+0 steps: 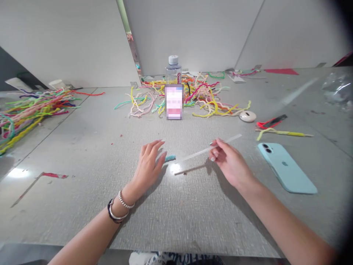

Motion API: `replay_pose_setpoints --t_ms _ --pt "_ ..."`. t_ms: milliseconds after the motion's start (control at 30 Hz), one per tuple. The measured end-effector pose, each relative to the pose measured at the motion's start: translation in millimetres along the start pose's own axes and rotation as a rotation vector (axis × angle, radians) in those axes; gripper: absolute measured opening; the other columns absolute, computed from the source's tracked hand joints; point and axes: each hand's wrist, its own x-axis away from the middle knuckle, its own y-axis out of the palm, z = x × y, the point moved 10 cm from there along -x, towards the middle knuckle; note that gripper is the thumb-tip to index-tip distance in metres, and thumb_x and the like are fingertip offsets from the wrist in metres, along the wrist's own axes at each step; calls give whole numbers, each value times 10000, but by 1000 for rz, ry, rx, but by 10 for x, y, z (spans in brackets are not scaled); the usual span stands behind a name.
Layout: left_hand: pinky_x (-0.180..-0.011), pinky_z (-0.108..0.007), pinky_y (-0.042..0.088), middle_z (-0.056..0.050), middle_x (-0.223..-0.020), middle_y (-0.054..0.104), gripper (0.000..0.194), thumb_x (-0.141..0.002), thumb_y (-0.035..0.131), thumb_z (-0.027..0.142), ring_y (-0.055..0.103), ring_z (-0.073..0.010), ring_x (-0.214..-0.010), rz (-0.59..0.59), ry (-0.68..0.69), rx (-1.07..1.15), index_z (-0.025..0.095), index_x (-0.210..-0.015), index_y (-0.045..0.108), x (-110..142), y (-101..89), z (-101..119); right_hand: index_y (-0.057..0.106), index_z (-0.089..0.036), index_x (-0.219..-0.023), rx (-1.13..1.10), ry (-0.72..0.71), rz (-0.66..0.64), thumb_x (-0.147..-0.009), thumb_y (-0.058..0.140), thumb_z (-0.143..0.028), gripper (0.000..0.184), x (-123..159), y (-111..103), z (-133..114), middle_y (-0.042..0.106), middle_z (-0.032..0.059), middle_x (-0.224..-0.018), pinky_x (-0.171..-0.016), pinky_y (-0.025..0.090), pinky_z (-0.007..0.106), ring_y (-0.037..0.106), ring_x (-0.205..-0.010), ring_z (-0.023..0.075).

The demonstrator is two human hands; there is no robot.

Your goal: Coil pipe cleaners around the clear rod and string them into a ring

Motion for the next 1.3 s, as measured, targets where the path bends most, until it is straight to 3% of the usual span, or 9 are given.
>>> replay_pose_setpoints --t_ms 167,267,333,500,700,900,1067,1200,1300 --pt "-713 -302 484 12 -647 643 316 -1027 341 347 607 -146 -647 -173 -180 334 189 -1226 530 120 136 22 692 -181 -854 301 110 -479 -855 640 -452 276 305 540 252 606 -4 -676 -652 428 267 551 -656 124" --pt "-760 -287 482 -27 -820 686 317 -1023 348 353 634 -132 -758 -272 -182 544 184 -1261 471 233 307 208 660 -180 -967 392 200 -770 -896 615 -390 226 605 795 483 658 21 -778 -757 455 307 610 -767 150" --pt "-743 -279 492 -64 -902 671 349 -1020 345 401 628 -135 -791 -363 -188 706 172 -1239 492 303 464 328 605 -192 -1054 343 225 -805 -886 635 -353 235 671 841 552 670 32 -865 -791 476 330 641 -834 167" --pt "-392 -182 349 63 -548 525 495 -974 410 499 462 -84 -387 -532 -451 962 155 -1329 401 436 804 271 511 -205 -1209 377 130 -652 -921 560 -353 327 419 705 542 656 60 -983 -758 488 334 648 -800 165" --pt "-382 -180 278 96 -421 407 320 -952 447 429 367 -73 -341 -583 -421 838 153 -1033 588 461 818 289 479 -199 -1188 930 -404 -216 -944 415 -362 301 -17 281 101 661 58 -884 -618 506 305 654 -692 175" --pt "-463 -207 287 68 -511 455 239 -926 476 335 421 -86 -452 -568 -303 658 162 -976 634 452 805 340 622 -219 -1001 1260 -659 -200 -851 479 -190 209 -99 354 40 641 110 -1060 -961 420 484 559 -1067 282" --pt "-493 -225 287 52 -560 459 286 -948 461 371 422 -99 -505 -519 -188 583 161 -1016 643 365 758 346 687 -200 -1036 1525 -681 -251 -812 527 -116 287 -556 596 -26 616 126 -1241 -1050 352 491 487 -1206 314" --pt "-539 -234 320 23 -624 504 292 -973 446 358 449 -110 -568 -458 -64 521 155 -1003 654 281 672 377 660 -142 -1114 1688 -575 -70 -883 579 -170 247 -1313 694 -264 560 167 -1313 -1069 327 540 434 -1280 332" --pt "-556 -243 351 -1 -661 556 310 -990 412 352 498 -123 -590 -429 -51 492 147 -1018 643 243 650 332 584 -166 -1215 1740 -434 51 -931 598 -327 327 -1802 784 -355 567 102 -1284 -962 467 494 566 -1140 258"
